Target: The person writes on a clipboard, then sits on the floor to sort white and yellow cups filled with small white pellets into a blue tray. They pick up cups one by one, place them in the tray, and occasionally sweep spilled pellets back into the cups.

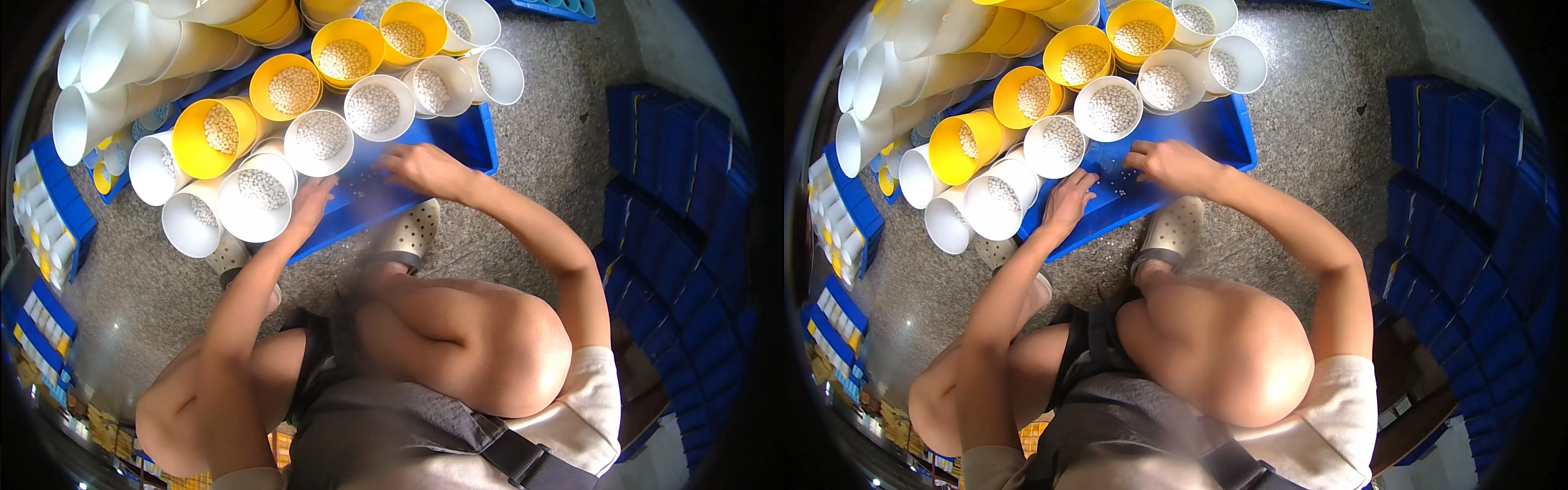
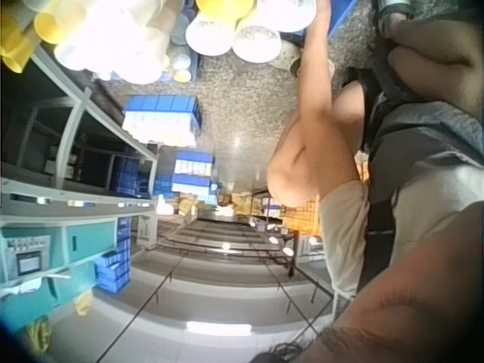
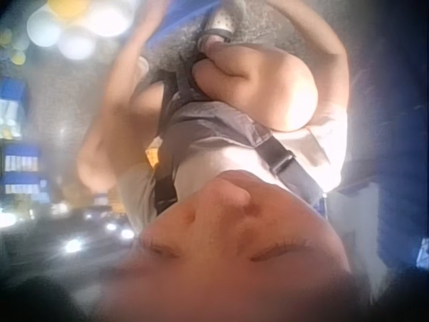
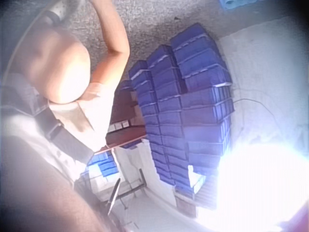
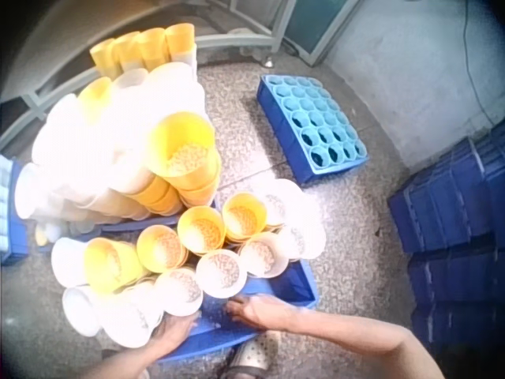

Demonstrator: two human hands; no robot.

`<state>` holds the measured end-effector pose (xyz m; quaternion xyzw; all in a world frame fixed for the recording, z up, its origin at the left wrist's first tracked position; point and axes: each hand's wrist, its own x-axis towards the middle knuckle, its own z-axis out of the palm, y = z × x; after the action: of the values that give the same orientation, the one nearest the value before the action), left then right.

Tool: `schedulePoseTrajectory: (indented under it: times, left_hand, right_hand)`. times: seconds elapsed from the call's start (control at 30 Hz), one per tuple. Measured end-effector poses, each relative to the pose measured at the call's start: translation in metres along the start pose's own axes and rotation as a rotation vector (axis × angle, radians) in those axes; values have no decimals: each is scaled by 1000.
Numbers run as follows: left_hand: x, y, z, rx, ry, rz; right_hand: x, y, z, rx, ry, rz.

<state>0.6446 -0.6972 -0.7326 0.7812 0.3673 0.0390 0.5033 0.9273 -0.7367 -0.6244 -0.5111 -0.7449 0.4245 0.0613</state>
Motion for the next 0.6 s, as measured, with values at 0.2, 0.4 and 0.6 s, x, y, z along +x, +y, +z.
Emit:
schedulePoseTrajectory:
  times: [0.2,0.4,0.6]
  left_hand:
    - [3,-6,9,-125,-45,-94]
    - [0,-8,6,178,57,200]
    - [-3,-2,8,53,215,20]
  right_hand:
    - [47,43,62,46,-173,-235]
    - [58,40,70,-89,-284,-432]
    - [65,56,81,-89,-132,-589]
